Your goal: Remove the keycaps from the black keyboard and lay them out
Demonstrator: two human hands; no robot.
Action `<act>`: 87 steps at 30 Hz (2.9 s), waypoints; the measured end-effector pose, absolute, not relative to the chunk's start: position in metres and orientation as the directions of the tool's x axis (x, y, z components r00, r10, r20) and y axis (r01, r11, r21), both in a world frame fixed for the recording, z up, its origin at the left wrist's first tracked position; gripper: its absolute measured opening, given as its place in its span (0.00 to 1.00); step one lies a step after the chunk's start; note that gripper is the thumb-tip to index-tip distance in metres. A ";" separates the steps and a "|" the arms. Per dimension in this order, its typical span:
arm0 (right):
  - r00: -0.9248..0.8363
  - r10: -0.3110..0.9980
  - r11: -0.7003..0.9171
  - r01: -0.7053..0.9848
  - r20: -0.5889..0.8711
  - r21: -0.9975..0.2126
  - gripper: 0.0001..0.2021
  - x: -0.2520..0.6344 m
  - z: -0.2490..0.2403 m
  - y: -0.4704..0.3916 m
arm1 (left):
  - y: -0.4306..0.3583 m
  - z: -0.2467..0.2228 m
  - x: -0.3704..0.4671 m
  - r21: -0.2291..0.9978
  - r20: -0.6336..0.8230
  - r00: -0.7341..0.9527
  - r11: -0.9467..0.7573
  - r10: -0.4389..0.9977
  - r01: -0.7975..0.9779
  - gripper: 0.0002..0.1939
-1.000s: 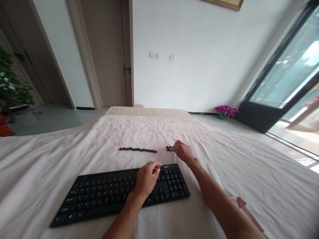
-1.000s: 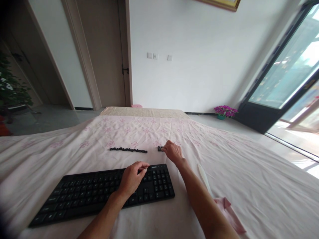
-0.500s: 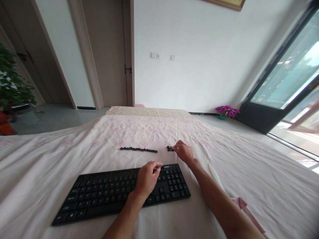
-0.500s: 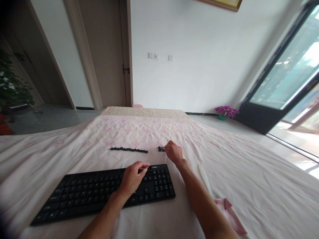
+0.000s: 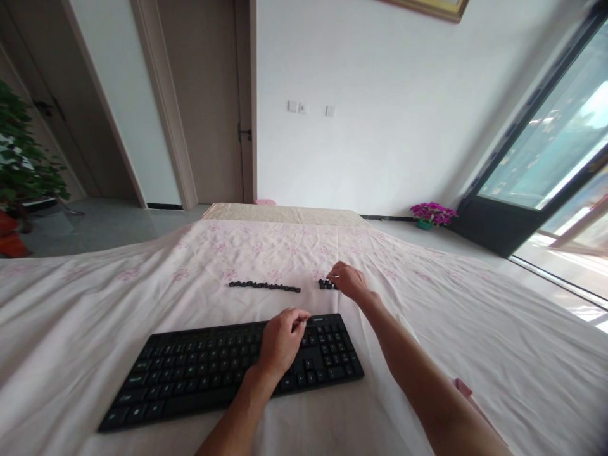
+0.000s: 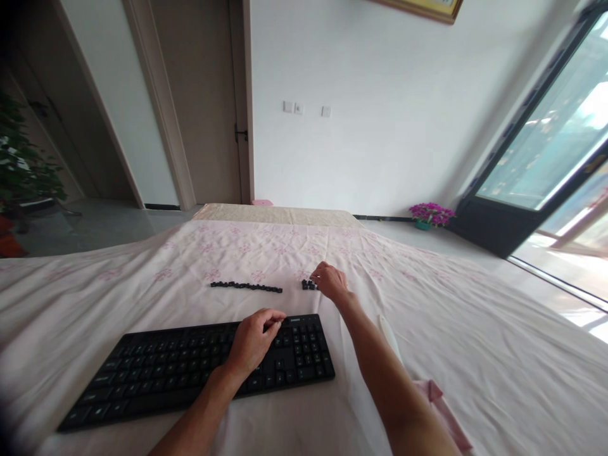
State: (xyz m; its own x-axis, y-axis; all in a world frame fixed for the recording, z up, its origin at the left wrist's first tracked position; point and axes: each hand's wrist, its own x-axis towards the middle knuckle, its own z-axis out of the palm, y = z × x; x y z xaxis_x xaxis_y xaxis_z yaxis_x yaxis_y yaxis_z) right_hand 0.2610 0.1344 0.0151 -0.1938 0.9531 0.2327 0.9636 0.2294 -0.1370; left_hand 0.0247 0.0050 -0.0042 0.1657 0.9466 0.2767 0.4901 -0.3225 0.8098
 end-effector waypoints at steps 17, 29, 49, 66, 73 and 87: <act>-0.181 0.978 0.183 0.983 0.107 -0.010 0.08 0.254 0.023 0.151 | 0.005 -0.004 0.025 0.814 0.269 0.165 -0.316 0.949 0.488 0.12; -0.173 0.967 0.194 0.976 0.185 -0.097 0.18 0.248 0.047 0.130 | 0.006 -0.003 0.023 0.852 0.272 0.147 -0.309 0.951 0.423 0.12; -0.372 0.909 0.335 0.379 0.189 -0.863 0.13 0.167 0.050 0.012 | 0.004 0.007 -0.022 0.743 0.266 0.252 -0.365 0.930 0.561 0.14; -0.588 0.755 0.593 0.422 0.291 -0.685 0.22 0.152 0.025 -0.003 | -0.003 0.007 -0.026 0.582 0.270 0.453 -0.518 0.850 0.627 0.04; -0.509 0.773 0.584 0.340 0.378 -0.737 0.23 0.152 0.009 -0.007 | -0.005 0.005 -0.024 0.556 0.277 0.490 -0.553 0.827 0.621 0.03; -0.227 0.840 0.540 0.270 0.492 -0.797 0.24 0.155 0.006 -0.018 | -0.005 0.007 -0.022 0.653 0.255 0.388 -0.454 0.886 0.606 0.07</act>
